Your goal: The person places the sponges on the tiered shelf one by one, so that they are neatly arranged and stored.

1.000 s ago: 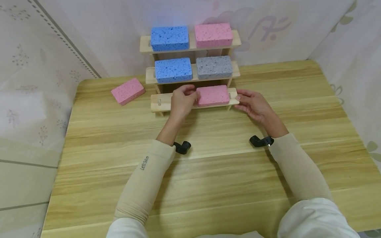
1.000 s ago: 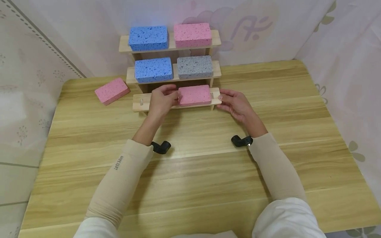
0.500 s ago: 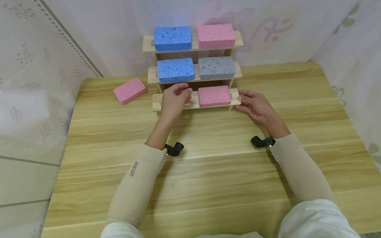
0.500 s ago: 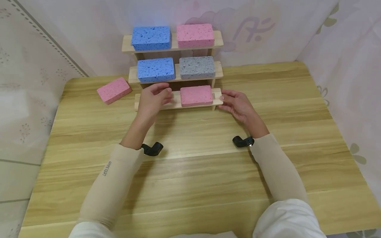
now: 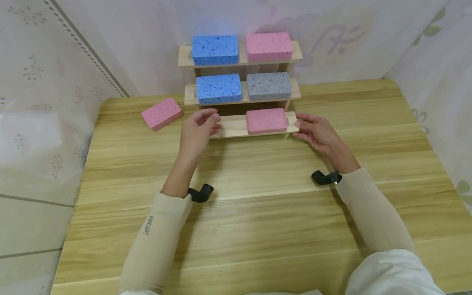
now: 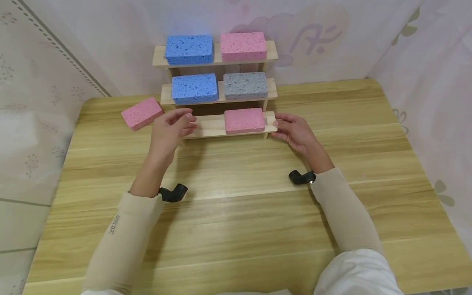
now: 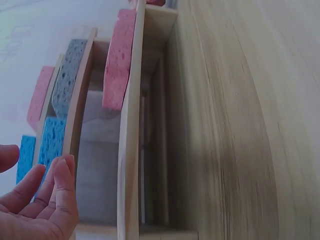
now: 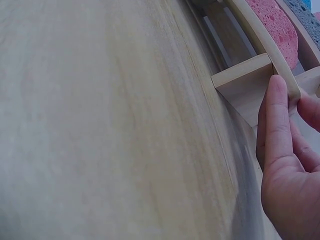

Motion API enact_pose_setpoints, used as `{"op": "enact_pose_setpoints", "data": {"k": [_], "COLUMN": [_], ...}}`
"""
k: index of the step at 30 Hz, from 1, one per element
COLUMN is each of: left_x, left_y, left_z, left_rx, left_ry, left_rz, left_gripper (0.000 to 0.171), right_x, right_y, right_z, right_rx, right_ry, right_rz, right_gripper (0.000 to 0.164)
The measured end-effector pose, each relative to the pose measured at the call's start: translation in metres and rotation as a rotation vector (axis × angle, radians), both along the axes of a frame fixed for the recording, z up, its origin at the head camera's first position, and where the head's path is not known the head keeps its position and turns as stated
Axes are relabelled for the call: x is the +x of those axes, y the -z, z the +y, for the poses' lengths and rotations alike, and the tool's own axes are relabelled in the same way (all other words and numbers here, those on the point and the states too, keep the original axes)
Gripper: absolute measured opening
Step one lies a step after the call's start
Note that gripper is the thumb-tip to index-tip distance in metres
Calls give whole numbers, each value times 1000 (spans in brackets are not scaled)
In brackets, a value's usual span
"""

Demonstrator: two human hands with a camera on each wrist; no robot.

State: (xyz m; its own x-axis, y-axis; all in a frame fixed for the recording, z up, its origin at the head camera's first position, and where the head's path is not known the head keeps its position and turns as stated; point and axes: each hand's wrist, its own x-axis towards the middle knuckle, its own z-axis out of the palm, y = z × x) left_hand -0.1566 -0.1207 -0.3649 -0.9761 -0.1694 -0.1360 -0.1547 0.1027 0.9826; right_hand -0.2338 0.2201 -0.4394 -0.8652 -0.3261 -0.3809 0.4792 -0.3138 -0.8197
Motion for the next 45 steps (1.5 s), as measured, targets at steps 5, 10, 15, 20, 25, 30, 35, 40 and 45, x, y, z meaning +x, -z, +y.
{"op": "enact_pose_setpoints", "data": {"k": [5,10,15,20,25,30,35,40,45], "left_x": [7,12,13,15,15,12,9,5,-3], "left_y": [1,5,10,14,17,21,27,32,40], "left_z": [-17,-35,-52,-68,-82,-97,-109,-118,-124], "left_rx": [-10,21,19,-22,-50,-43,13,53,82], "left_ry": [-28,-72,-122,-173,-194,-250,-322,-402,-483], "left_rz": [-12,2,8,-10,-15,-37,-56,-74,-101], "left_gripper": [29,32,29,24,25,30,31,33,31], "right_x": [-1,-1,-1,0,1,1,1,1,0], "right_y": [1,2,3,4,4,4,3,1,2], "right_z": [0,0,-1,-2,-2,-3,-4,-4,-3], "right_rx": [-10,-11,-4,1,-3,-10,-9,8,5], "right_ry": [9,10,15,12,12,13,15,13,34], "right_rz": [4,7,0,-1,3,-4,-2,2,7], "right_gripper": [36,37,41,45,43,44,45,45,45]}}
